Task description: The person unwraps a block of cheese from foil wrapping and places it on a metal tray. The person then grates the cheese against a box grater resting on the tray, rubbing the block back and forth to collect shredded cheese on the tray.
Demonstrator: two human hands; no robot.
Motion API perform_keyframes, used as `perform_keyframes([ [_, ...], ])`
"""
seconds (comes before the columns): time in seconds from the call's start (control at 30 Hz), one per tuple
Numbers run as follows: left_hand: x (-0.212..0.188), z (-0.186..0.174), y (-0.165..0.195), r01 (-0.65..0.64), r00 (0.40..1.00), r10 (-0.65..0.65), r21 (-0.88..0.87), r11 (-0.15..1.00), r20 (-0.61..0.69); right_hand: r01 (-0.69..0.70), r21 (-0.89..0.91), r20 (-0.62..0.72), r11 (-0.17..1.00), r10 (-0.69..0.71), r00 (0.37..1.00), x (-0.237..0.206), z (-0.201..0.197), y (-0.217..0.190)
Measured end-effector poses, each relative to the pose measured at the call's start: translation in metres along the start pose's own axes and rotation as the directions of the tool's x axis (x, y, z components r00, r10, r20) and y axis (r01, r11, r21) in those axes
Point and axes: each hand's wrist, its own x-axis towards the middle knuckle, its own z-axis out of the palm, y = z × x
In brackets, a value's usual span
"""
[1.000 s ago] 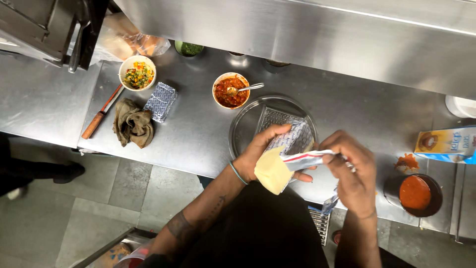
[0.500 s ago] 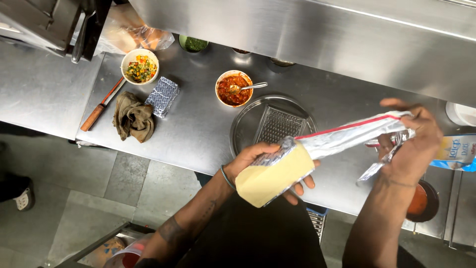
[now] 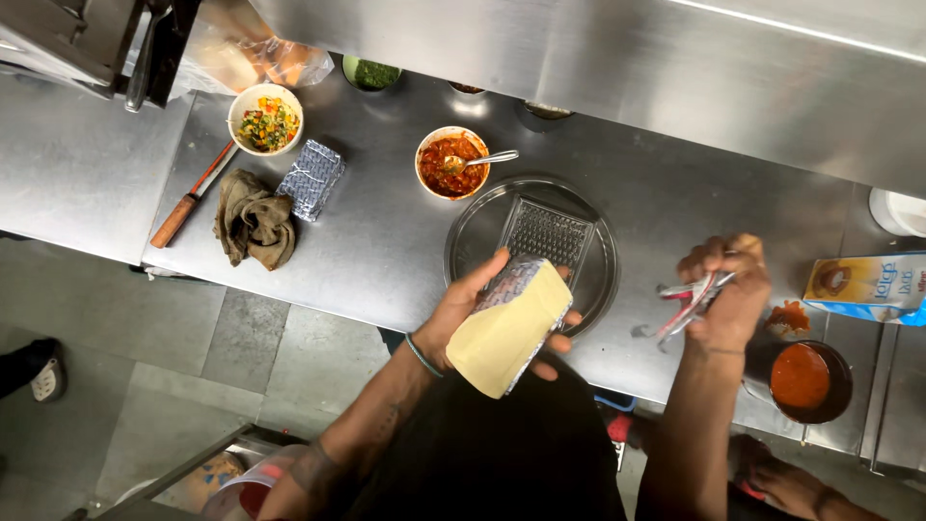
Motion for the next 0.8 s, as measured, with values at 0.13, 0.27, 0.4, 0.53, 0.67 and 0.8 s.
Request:
perform_keyframes([
  [0.13, 0.004, -0.01, 0.013, 0.2, 0.979, -0.202, -0.053, 0.978, -0.025, 0.007, -0.375, 0.166, 0.927, 0.06, 0.984, -0.021, 0.042, 0.0],
  [0.27, 0.011, -0.013, 0.024, 0.335, 0.933, -0.314, 0.11, 0.936, -0.174, 0.396, -0.87, 0.424, 0.295, 0.034, 0.905, -0.05, 0.098, -0.012],
  [0.4, 0.015, -0.006, 0.03, 0.388, 0.909, -0.314, 0.281, 0.878, -0.273, 0.653, -0.757, 0.645, 0.008, 0.167, 0.745, -0.062, 0.146, -0.024],
  [0.53, 0.016, 0.003, 0.036, 0.451, 0.868, -0.341, 0.286, 0.845, -0.36, 0.785, -0.617, 0.764, -0.056, 0.198, 0.614, -0.057, 0.173, -0.024],
  [0.67, 0.019, 0.007, 0.04, 0.448, 0.862, -0.328, 0.279, 0.849, -0.385, 0.806, -0.584, 0.777, -0.096, 0.221, 0.589, -0.05, 0.18, -0.019],
  [0.8, 0.02, 0.006, 0.042, 0.443, 0.868, -0.323, 0.294, 0.847, -0.377, 0.801, -0.582, 0.759, -0.139, 0.262, 0.596, -0.044, 0.176, -0.015],
])
